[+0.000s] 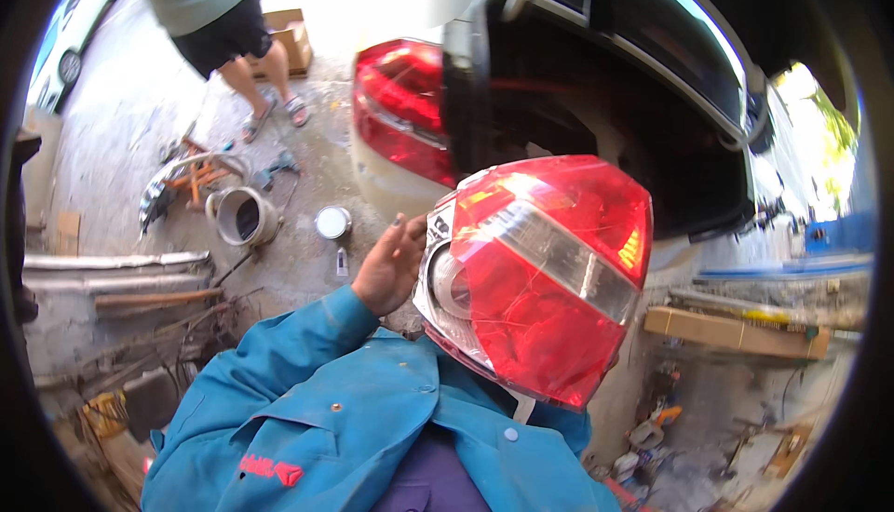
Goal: The person repeatedly positions and presses a red taillight assembly into the rear of a white car, aligning it with the body and checking fit. The person removes and repositions the taillight multiple times while another person stands nearby.
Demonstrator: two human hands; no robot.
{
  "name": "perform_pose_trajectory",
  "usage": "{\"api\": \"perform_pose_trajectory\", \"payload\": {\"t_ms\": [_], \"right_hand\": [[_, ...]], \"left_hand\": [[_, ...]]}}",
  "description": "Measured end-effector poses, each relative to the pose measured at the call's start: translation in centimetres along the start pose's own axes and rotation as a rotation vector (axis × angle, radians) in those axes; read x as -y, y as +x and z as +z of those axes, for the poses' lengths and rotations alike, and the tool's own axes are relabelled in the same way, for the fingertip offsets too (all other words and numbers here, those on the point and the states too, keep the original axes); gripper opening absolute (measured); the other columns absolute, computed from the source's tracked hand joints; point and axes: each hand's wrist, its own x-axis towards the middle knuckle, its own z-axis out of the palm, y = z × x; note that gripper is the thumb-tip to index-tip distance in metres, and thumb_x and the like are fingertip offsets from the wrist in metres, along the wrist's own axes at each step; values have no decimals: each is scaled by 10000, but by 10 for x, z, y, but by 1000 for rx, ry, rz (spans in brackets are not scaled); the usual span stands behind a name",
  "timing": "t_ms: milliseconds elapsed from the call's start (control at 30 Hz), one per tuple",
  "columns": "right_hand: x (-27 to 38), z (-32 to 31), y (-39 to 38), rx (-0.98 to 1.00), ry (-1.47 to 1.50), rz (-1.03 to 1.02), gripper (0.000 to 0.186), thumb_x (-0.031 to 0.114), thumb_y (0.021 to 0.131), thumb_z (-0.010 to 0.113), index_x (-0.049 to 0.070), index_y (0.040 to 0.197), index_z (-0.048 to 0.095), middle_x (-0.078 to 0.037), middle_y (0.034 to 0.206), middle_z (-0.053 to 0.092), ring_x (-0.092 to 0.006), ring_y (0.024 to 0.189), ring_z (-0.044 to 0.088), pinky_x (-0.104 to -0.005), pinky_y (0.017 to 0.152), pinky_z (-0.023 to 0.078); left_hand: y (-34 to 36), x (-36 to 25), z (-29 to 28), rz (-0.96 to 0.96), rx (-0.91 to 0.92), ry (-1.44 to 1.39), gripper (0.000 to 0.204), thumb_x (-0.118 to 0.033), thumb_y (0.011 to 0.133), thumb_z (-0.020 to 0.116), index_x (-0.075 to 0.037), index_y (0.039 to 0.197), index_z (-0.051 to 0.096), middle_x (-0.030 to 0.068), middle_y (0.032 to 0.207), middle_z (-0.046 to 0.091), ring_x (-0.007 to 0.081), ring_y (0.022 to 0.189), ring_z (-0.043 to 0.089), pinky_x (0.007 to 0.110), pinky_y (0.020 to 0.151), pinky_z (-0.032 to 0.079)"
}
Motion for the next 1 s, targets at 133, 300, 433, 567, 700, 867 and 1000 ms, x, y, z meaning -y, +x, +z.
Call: {"api": "perform_pose_trajectory", "payload": {"t_ms": [133, 300, 433, 567, 700, 867, 1000], "right_hand": [[-21, 24, -25, 133, -7, 87, 479, 302, 1183, 539, -25, 1516, 645, -184, 1442, 736, -308, 1274, 746, -461, 1109, 621], [-59, 65, -35, 381, -17, 184, 462, 290, 1180, 553, -17, 1512, 652, -180, 1426, 743, -304, 1255, 752, -456, 1099, 627], [-87, 93, -39, 594, -62, 235, 449, 280, 1177, 564, -10, 1508, 657, -177, 1413, 749, -301, 1239, 758, -451, 1091, 631], [-128, 123, -45, 812, 37, 370, 437, 270, 1175, 575, -3, 1505, 662, -173, 1400, 755, -299, 1224, 763, -447, 1083, 635], [-139, 170, -53, 850, 437, 735, 502, 350, 1193, 539, 4, 1539, 650, -154, 1449, 752, -283, 1238, 764, -448, 1072, 635], [-147, 173, -70, 809, 360, 971, 569, 404, 1206, 490, -23, 1555, 629, -171, 1497, 734, -313, 1281, 759, -485, 1125, 627], [-156, 178, -80, 750, 455, 1166, 514, 332, 1189, 553, -35, 1541, 631, -188, 1463, 752, -319, 1249, 782, -467, 1085, 658]], "left_hand": [[-41, -27, 7, 127, -20, -33, 676, -330, 1191, 536, -25, 1764, 348, 161, 1711, 543, 273, 1571, 542, 422, 1315, 436], [-89, -59, -20, 323, -103, 117, 763, -180, 1085, 612, 9, 1767, 326, 197, 1733, 505, 295, 1569, 550, 428, 1312, 441], [-122, -76, -36, 421, -182, 163, 756, -152, 1086, 602, 14, 1771, 330, 192, 1734, 506, 295, 1559, 558, 412, 1310, 436], [-148, -85, -53, 497, -296, 223, 674, -100, 1112, 529, 10, 1759, 377, 195, 1705, 550, 276, 1510, 613, 395, 1273, 489], [-168, -81, -77, 583, -410, 184, 614, -33, 1122, 470, -11, 1735, 448, 152, 1650, 608, 238, 1457, 640, 368, 1246, 497], [-186, -74, -109, 620, -473, 119, 607, -16, 1114, 444, -29, 1719, 480, 144, 1632, 625, 244, 1447, 652, 389, 1237, 519], [-196, -74, -111, 646, -499, 52, 547, -94, 1171, 453, -36, 1715, 479, 163, 1627, 622, 262, 1446, 657, 397, 1236, 534]]}}
